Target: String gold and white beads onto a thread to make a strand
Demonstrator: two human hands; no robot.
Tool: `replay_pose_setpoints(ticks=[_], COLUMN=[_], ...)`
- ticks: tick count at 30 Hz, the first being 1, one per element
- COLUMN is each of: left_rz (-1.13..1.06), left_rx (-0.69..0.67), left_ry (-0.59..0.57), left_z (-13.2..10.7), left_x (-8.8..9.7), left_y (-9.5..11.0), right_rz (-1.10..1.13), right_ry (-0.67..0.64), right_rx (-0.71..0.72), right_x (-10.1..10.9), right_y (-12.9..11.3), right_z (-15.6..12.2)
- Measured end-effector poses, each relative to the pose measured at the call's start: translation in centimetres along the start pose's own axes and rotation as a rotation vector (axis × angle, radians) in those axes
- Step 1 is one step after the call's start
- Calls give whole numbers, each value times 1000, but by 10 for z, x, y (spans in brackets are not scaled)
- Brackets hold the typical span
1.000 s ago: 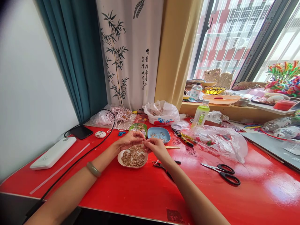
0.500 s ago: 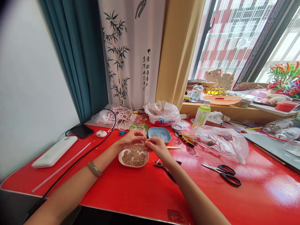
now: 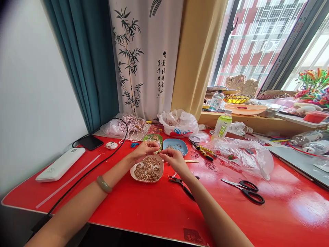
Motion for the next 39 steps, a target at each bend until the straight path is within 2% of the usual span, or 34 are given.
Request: replay_pose_setpoints(ticks=[5,11,20,25,27,33,39], left_rz=[-13,-2,679,1069,1136,1235,1360], left_rx=[-2,-17,-70,-77,-59,-53,-97], left_ry=[2,139,214,493,546,564,460], left_z=[-1,4,11,17,17,13,9], left_x=[-2,10,40,68,77,83,72], left_y=[0,3,4,-1,-3,-8,-4], right_rz=[7,62,125,133,136,144,139], right_ry=[-15,2,46,34,29,25,37], right_rx=[-24,-41,-66,-45,-42,-29,-46], right_x=[-1,1,3,4,5,6,6], right_y=[-1,6,13,13,14,20,18], right_z=[0,3,5,6,6,7,8])
Point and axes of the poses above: each hand's wrist, its own z-axis towards the middle knuckle, its own x-axis out of the back of the hand, y = z × x, the point moved 2 cm from there along z, towards the middle knuckle, and after that the axes turned 12 degrees about x, right-handed, at the moved point
